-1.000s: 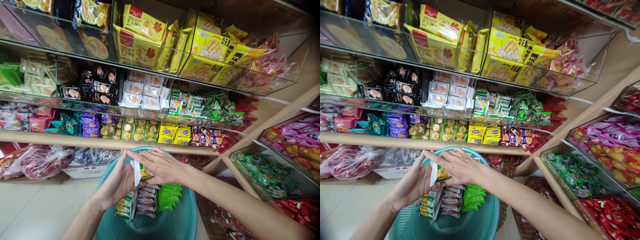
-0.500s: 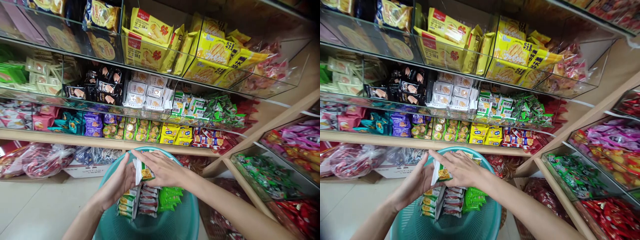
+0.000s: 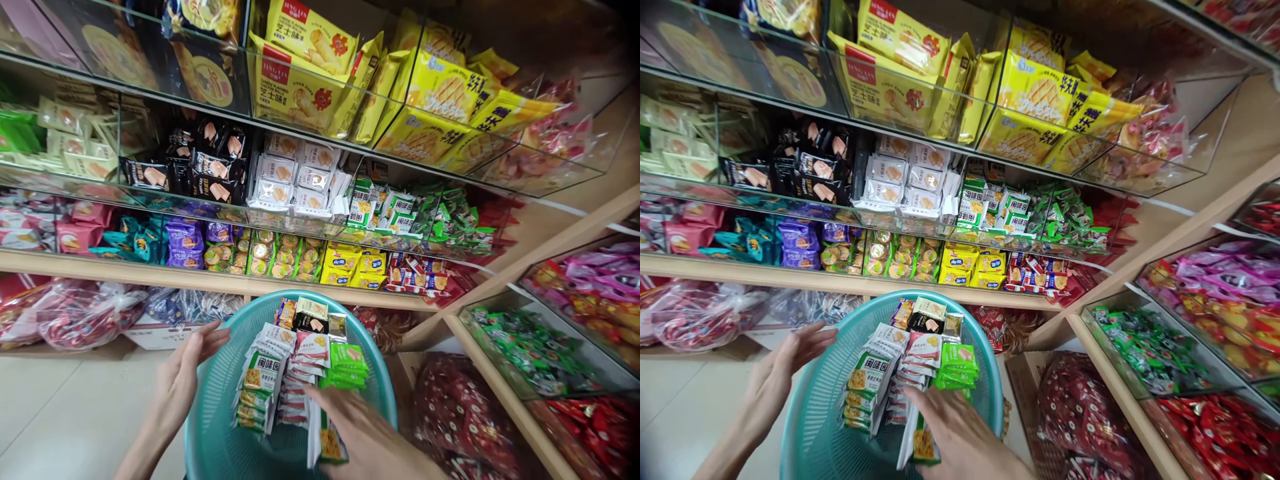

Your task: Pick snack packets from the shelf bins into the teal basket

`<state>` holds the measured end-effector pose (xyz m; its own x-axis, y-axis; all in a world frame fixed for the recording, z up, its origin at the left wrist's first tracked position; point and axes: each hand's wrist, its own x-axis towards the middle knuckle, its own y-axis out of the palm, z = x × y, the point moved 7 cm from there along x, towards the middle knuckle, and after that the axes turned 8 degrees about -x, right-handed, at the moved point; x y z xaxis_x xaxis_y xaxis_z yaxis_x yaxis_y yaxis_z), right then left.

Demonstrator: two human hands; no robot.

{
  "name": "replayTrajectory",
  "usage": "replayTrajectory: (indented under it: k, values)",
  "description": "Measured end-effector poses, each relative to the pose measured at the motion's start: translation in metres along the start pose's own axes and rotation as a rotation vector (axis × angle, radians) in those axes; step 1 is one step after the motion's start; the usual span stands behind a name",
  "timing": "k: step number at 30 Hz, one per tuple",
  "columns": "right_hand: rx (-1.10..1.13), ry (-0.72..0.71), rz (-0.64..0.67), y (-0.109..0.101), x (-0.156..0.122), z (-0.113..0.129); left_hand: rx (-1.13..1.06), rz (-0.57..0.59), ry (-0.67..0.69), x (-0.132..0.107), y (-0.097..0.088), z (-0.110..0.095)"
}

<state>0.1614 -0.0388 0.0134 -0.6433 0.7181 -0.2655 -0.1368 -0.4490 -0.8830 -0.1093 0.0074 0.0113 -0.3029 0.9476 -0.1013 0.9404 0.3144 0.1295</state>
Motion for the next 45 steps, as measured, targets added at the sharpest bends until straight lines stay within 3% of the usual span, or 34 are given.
replayTrajectory:
  k: [5, 13, 22, 27, 41, 43, 45]
  values:
    - [0.043, -0.059, 0.069, 0.038, 0.005, 0.006, -0.016, -0.009, 0.127, -0.008, 0.005, -0.011]
    - [-0.188, -0.117, 0.094, 0.08, 0.03, 0.019, -0.006, -0.072, 0.261, -0.024, -0.001, -0.018]
    - [-0.424, -0.145, 0.089, 0.1, 0.047, 0.033, 0.016, -0.093, 0.296, -0.027, -0.004, -0.021]
    - [-0.376, -0.119, 0.05, 0.112, 0.05, 0.027, 0.032, -0.098, 0.297, -0.029, -0.003, -0.023]
    - [-0.234, 0.012, 0.098, 0.103, 0.04, 0.014, 0.084, -0.087, 0.265, -0.026, 0.0, -0.016]
    - [-0.212, 0.021, 0.103, 0.09, 0.035, 0.016, 0.082, -0.092, 0.265, -0.025, 0.0, -0.017]
    - [-0.17, 0.021, 0.077, 0.063, 0.03, 0.02, 0.079, -0.098, 0.272, -0.024, 0.0, -0.018]
